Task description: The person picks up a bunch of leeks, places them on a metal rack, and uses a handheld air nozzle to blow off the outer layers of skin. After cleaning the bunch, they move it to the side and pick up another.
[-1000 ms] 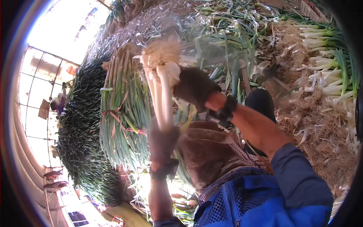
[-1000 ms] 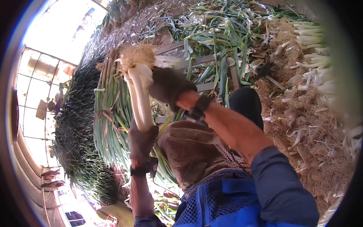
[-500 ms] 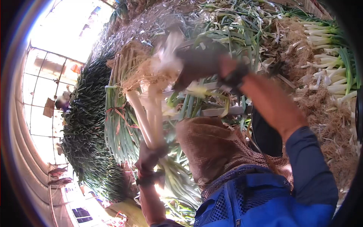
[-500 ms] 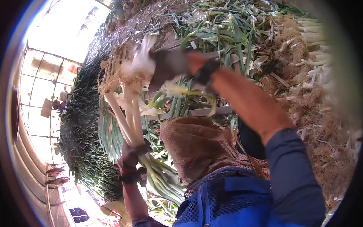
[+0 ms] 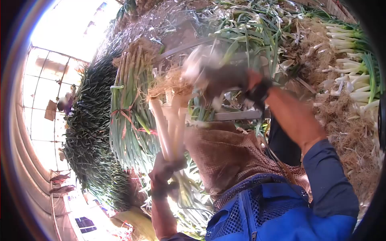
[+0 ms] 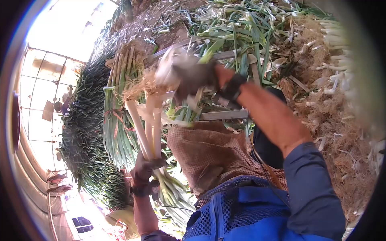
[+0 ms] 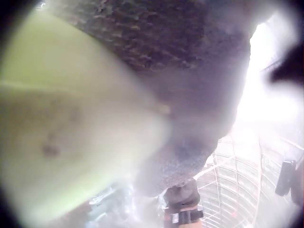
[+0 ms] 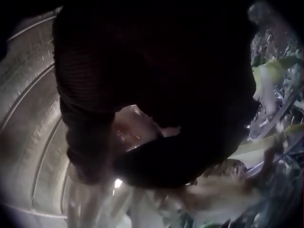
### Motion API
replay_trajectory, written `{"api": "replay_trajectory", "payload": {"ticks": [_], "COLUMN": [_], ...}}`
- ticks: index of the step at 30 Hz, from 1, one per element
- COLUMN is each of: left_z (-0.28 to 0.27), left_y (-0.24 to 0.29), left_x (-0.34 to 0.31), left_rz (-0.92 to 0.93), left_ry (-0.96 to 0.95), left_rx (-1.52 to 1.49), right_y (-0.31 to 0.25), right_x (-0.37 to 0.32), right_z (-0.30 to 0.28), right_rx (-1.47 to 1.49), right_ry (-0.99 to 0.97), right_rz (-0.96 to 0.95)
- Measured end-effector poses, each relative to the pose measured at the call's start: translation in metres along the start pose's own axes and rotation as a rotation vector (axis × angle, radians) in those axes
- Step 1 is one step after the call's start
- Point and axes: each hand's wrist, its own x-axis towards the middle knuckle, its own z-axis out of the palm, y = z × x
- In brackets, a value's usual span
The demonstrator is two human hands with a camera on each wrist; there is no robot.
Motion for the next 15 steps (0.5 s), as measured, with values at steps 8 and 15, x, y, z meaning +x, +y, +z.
{"api": "replay_trajectory", "payload": {"ticks": [8, 15], "left_z": [-0.004, -0.015], "left_y": [-0.034, -0.034], "left_x": [0.016, 0.009], "left_rz": [0.175, -0.018], "left_ry": [0.021, 0.139], "left_rx": [-0.032, -0.028], "right_y": [-0.015, 0.043], "right_x": [0.015, 0.004], "right_z": [0.061, -0.096], "right_rx": [-0.491, -0.39], "right_ry": [0.099, 0.61], "right_rz": [-0.056, -0.159]}}
